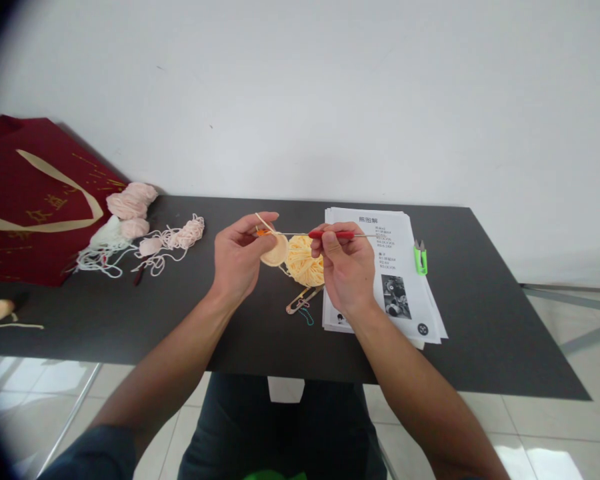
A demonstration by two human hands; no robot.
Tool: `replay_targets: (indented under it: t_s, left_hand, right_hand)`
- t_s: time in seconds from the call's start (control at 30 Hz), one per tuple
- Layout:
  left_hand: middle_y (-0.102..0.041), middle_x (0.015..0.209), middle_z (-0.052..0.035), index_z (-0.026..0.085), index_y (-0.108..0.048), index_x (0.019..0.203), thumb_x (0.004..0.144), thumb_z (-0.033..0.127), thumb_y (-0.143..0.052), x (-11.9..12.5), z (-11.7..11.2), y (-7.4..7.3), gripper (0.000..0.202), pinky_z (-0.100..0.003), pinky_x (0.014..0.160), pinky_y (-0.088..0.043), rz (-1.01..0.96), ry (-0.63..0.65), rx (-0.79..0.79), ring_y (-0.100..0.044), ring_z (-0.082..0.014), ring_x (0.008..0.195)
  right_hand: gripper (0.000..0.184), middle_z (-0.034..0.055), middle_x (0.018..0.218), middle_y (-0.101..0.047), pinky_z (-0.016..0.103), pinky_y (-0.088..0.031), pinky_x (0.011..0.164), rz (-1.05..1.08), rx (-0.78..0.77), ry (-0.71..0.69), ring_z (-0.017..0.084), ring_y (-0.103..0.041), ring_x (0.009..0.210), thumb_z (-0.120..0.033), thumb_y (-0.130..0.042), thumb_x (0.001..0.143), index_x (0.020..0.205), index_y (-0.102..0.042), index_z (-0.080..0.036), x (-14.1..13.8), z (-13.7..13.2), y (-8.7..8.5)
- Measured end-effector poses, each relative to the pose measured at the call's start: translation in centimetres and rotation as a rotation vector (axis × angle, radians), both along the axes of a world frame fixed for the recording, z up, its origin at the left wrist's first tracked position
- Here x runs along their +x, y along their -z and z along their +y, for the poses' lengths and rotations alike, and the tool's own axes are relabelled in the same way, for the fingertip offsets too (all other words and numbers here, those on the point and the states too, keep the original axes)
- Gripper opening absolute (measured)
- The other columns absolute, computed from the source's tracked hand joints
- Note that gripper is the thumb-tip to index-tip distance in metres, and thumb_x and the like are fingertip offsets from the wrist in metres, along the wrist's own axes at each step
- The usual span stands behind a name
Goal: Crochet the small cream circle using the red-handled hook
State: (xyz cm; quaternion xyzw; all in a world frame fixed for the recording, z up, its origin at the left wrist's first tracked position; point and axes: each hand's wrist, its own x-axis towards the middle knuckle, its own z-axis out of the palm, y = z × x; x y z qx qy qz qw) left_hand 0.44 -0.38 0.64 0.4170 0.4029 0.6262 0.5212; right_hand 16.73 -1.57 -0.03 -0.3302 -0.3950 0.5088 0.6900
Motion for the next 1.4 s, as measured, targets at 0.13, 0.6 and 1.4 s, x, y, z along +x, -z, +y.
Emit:
replay_targets:
  t_s: [0.13,0.6,1.4]
  left_hand:
    - [-0.066,0.073,0.0025,0.022,-0.082,0.099,0.068,0.015,-0.077,-0.06,0.13,0.21,0.032,-0.024,0.062,-0.042,0.008,-0.026,0.026,-0.054,-0.0089,0.062]
    - [-0.064,0.072,0.0030,0.022,-0.081,0.098,0.069,0.013,-0.076,-0.17,0.25,0.48,0.030,-0.022,0.059,-0.040,0.014,-0.023,0.046,-0.051,-0.0079,0.061]
    - [-0.068,0.080,0.0027,0.020,-0.073,0.123,0.067,0.012,-0.075,0.05,0.08,-0.05,0.056,-0.023,0.060,-0.045,0.033,-0.006,0.040,-0.057,-0.0085,0.065]
  right_hand:
    - [0.020,-0.0013,0.088,-0.074,0.022,-0.053,0.060,-0.002,0.084,0.001,0.009,-0.063,0.067,-0.033,-0.086,0.082,0.085,-0.069,-0.025,0.00,-0.10,-0.11]
    - [0.017,0.0000,0.099,-0.076,0.029,-0.058,0.068,-0.168,0.303,0.106,0.012,-0.070,0.074,-0.026,-0.083,0.085,0.095,-0.069,-0.027,0.01,-0.38,0.74]
    - [0.020,-0.0027,0.086,-0.075,0.016,-0.054,0.061,0.100,0.027,-0.057,0.006,-0.064,0.067,-0.028,-0.089,0.078,0.084,-0.070,-0.024,-0.03,0.11,0.23]
